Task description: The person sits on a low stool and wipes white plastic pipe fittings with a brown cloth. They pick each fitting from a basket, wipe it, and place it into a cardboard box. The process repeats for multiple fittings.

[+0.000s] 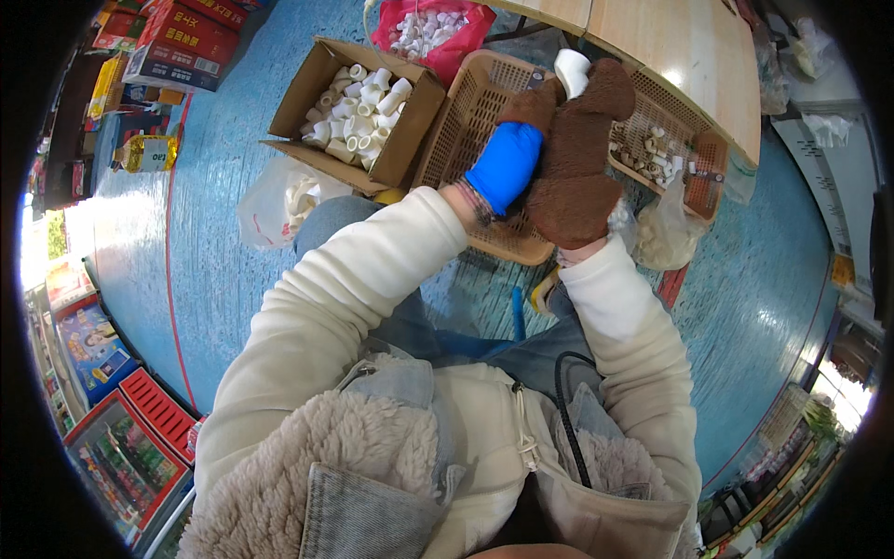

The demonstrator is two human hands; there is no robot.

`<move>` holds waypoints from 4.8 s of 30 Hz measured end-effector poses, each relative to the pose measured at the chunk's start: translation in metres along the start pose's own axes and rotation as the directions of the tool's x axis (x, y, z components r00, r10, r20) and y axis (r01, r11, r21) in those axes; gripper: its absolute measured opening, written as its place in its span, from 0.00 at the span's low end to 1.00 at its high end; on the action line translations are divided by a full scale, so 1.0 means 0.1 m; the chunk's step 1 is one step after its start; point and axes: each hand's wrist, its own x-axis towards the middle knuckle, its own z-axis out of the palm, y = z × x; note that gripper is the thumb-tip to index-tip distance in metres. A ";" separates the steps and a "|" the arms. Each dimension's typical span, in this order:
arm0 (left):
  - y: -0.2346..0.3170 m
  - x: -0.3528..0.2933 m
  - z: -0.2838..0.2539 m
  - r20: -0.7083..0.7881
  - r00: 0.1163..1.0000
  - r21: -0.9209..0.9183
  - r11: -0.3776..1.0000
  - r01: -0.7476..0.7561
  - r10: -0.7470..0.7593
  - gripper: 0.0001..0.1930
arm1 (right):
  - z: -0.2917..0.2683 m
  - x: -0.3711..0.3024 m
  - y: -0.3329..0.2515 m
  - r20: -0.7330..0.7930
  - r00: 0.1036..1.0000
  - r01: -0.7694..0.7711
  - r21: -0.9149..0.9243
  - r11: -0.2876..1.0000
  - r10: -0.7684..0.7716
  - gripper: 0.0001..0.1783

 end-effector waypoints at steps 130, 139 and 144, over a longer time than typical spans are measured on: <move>-0.13 -0.05 -0.50 0.740 0.669 -0.649 -0.186 0.738 0.072 0.22 | -0.98 0.96 -0.12 0.603 0.797 -0.603 0.787 0.131 0.037 0.19; -0.09 0.10 -0.63 0.612 0.748 -0.471 0.641 0.606 -0.258 0.17 | -1.03 0.89 -0.12 0.354 0.927 -0.346 0.688 0.638 0.122 0.19; -0.20 0.04 -0.52 0.262 0.953 -0.218 0.953 0.209 -0.149 0.13 | -0.87 0.93 -0.14 0.343 0.929 -0.360 0.741 0.567 0.141 0.19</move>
